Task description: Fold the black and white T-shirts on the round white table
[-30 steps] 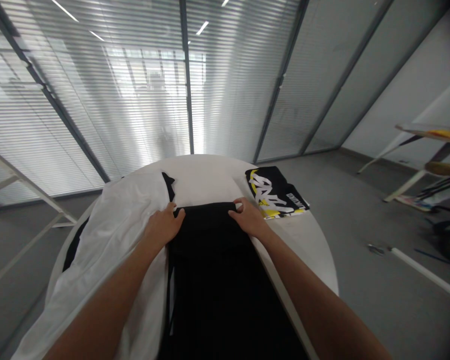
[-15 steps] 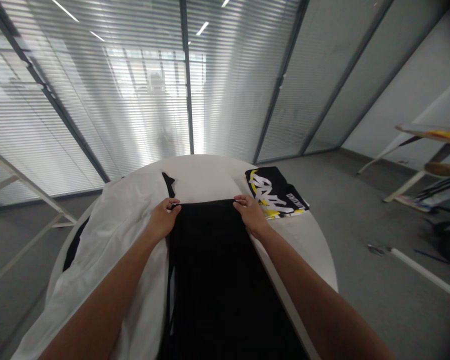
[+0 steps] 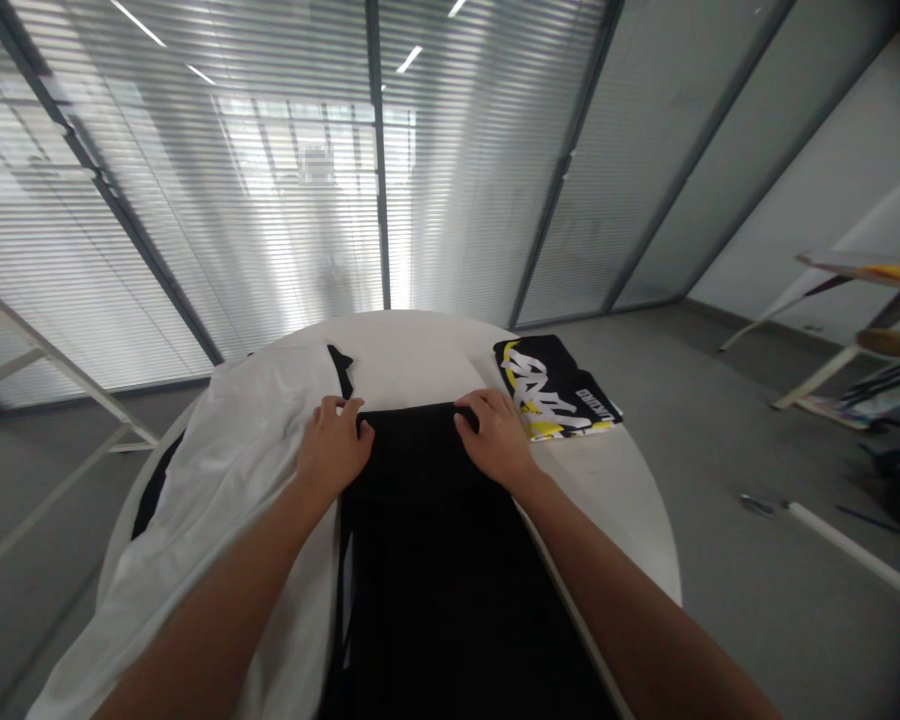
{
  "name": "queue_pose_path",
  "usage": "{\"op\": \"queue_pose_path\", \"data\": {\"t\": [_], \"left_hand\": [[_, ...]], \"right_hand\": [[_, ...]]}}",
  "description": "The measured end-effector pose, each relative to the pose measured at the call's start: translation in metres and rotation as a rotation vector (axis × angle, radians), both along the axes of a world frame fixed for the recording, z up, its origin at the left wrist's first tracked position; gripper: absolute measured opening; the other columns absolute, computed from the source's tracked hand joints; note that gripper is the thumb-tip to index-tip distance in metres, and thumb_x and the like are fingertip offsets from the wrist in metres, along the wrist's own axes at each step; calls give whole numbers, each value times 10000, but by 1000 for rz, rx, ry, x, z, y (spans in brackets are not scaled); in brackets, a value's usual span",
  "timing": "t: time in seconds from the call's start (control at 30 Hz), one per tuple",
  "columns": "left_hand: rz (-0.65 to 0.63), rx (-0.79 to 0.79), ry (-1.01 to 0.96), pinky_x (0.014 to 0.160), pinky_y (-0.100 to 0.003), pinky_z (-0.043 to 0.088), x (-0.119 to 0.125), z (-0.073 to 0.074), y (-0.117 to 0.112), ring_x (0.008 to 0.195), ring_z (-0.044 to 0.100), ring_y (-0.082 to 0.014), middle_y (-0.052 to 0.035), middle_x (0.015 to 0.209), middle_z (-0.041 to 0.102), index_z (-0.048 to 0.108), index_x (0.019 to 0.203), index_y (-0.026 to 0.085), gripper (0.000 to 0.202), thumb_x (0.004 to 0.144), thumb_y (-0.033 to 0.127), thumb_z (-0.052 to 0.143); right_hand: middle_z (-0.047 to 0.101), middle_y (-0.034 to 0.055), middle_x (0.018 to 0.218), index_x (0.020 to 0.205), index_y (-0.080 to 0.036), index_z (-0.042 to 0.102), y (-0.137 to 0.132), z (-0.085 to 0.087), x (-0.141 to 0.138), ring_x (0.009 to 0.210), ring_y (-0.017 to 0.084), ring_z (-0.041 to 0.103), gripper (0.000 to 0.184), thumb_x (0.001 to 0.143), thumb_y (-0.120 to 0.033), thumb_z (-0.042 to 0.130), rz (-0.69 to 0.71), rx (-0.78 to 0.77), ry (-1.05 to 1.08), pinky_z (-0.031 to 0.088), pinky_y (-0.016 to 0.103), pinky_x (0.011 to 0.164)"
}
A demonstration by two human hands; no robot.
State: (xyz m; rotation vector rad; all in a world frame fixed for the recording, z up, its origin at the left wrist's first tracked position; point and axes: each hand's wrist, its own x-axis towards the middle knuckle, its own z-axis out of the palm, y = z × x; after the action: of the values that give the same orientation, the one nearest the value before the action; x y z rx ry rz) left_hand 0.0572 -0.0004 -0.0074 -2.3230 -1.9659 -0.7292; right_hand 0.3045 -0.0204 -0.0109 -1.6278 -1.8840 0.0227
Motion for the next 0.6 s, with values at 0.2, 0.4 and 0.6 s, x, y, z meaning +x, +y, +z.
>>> {"op": "queue_pose_path", "data": {"t": [0.2, 0.4, 0.6], "left_hand": [[-318, -5, 99, 1128, -488, 237, 10, -10, -10, 1393, 317, -304, -123, 1476, 426, 463, 1413, 231, 515, 943, 423, 379], [-330, -225, 118, 1138, -548, 144, 7, -32, -7, 1460, 174, -301, -84, 1572, 278, 349, 1483, 302, 589, 939, 528, 340], [-187, -176, 108, 1091, -628, 148, 5, -28, -1, 1419, 253, -378, -136, 1544, 326, 406, 1453, 299, 582, 935, 549, 319]], "right_hand": [[273, 65, 1568, 1476, -328, 354, -16, -10, -11, 1437, 304, 205, 572, 956, -564, 338, 237, -268, -228, 179, 561, 1124], [184, 38, 1597, 1508, -379, 238, -7, -25, -5, 1464, 297, 132, 630, 939, -651, 253, 241, -430, -291, 88, 617, 1123], [287, 60, 1565, 1489, -322, 327, -3, -22, -2, 1450, 303, 177, 598, 962, -598, 260, 159, -371, -253, 85, 614, 1119]]}}
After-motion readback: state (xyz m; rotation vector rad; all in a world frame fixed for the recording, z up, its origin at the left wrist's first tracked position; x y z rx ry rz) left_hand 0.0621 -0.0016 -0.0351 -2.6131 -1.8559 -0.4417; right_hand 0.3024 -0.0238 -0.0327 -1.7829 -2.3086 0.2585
